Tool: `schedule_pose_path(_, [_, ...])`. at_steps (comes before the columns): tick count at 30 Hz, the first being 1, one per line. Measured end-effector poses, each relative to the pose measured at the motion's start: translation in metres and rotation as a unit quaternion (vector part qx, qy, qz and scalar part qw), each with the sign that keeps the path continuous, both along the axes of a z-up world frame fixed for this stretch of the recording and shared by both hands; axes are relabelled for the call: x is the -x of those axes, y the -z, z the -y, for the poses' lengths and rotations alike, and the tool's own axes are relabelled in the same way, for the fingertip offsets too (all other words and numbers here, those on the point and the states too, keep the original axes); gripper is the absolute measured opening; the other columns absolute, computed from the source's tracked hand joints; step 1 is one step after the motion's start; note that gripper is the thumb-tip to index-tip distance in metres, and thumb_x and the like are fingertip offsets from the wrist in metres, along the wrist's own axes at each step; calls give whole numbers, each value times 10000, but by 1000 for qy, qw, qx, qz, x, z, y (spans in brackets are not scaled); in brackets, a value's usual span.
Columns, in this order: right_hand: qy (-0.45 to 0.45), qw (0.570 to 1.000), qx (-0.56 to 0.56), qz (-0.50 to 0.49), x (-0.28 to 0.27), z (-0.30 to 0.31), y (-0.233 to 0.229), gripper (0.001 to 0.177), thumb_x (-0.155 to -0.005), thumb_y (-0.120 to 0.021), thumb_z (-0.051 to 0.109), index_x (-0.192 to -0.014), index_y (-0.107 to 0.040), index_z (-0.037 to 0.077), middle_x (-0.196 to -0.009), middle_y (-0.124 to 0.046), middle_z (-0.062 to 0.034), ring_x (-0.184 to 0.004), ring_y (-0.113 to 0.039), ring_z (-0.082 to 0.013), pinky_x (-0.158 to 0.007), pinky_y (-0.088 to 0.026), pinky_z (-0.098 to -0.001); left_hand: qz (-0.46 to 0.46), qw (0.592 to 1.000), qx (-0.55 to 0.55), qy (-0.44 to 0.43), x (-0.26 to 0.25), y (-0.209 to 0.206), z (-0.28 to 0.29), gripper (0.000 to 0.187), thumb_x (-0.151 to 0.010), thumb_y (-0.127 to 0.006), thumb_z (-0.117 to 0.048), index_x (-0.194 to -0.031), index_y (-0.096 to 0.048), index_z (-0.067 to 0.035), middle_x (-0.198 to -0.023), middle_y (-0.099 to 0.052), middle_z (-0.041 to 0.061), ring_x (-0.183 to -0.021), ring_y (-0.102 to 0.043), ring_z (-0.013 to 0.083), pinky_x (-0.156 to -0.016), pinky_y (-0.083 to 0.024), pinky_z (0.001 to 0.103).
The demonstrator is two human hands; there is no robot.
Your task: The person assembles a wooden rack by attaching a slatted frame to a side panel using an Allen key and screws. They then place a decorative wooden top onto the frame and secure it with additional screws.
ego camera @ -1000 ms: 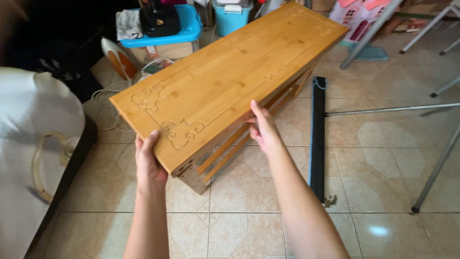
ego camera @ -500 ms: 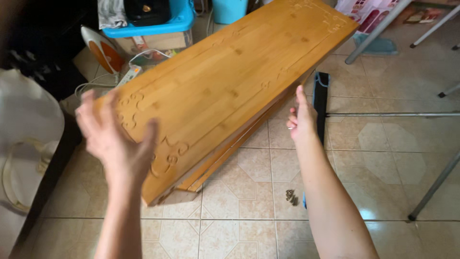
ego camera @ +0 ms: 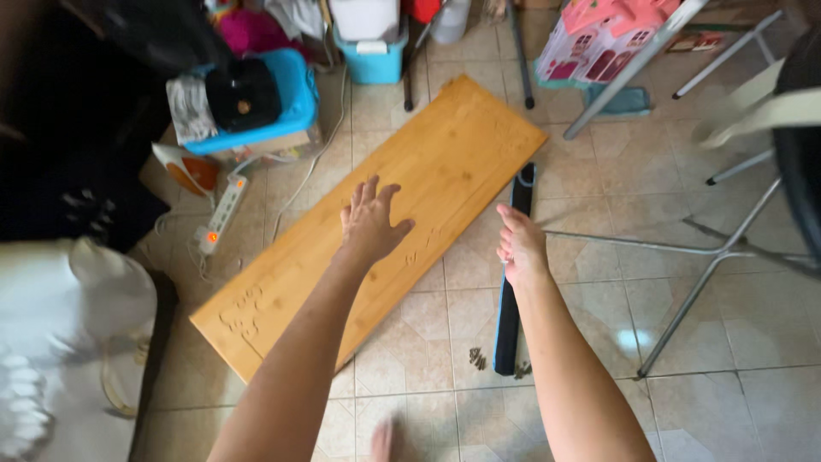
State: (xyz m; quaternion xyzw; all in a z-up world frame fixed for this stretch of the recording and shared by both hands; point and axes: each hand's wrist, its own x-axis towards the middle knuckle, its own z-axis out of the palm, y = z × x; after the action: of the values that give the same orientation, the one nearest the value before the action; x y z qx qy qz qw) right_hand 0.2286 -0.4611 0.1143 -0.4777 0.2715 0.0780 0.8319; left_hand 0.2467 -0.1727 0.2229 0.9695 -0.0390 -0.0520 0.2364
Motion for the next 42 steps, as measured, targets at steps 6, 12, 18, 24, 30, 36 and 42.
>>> schedule_pose_path(6, [17,998,-44,-39,-78,26,15,265,-989,-566,169,-1227,-667,112,-710,-525,20,-559,-407,-77,-448,-337,-239,-82,996,-20,10,-113,-10,16,833,-790,-815,-456,-1492,-434,-221,-1612,-329,114,-1505,-260,325,-1142,-331,579])
schedule_pose_path(12, [99,977,90,-168,-156,49,58,477,-921,-710,440,-1237,-632,92,-928,-665,-62,-667,-473,-89,-446,-327,-207,-129,992,4,16,-237,27,31,914,-782,-816,-441,-1544,-369,-207,-1607,-369,93,-1509,-304,306,-1128,-372,592])
schedule_pose_path(18, [97,957,194,-191,-218,75,94,679,-895,-661,635,-1302,-588,97,-988,-598,-81,-719,-489,-118,-476,-334,-232,-188,982,18,12,-336,105,69,1009,-771,-816,-491,-1586,-285,-224,-1600,-385,105,-1497,-313,338,-1128,-358,629])
schedule_pose_path(24, [51,935,238,-259,-282,93,134,668,-920,-503,720,-1279,-592,164,-937,-644,-21,-708,-491,-110,-513,-338,-266,-221,974,46,-25,-417,204,97,1108,-772,-754,-652,-1611,-206,-179,-1513,-466,211,-1417,-411,395,-1124,-369,563])
schedule_pose_path(30, [75,965,171,-186,-305,82,141,592,-974,-555,654,-1266,-584,140,-925,-653,20,-708,-523,-125,-496,-293,-306,-267,958,85,-61,-455,236,105,1205,-710,-643,-830,-1640,-207,-199,-1271,-687,250,-1260,-625,417,-1091,-472,495])
schedule_pose_path(36, [148,983,77,-76,-310,67,113,546,-937,-587,561,-1294,-525,152,-1165,-685,13,-998,-695,-86,-775,-611,-265,-271,956,112,0,-474,207,100,1211,-635,-641,-864,-1627,-253,-287,-1345,-648,192,-1292,-571,390,-1070,-447,492])
schedule_pose_path(42, [107,983,102,-112,-315,68,112,613,-953,-595,579,-1367,-550,130,-1197,-669,-42,-999,-625,-162,-736,-489,-317,-354,830,429,-43,-480,185,88,1052,-718,-822,-625,-1561,-512,-76,-1370,-702,142,-1221,-678,256,-1038,-525,409])
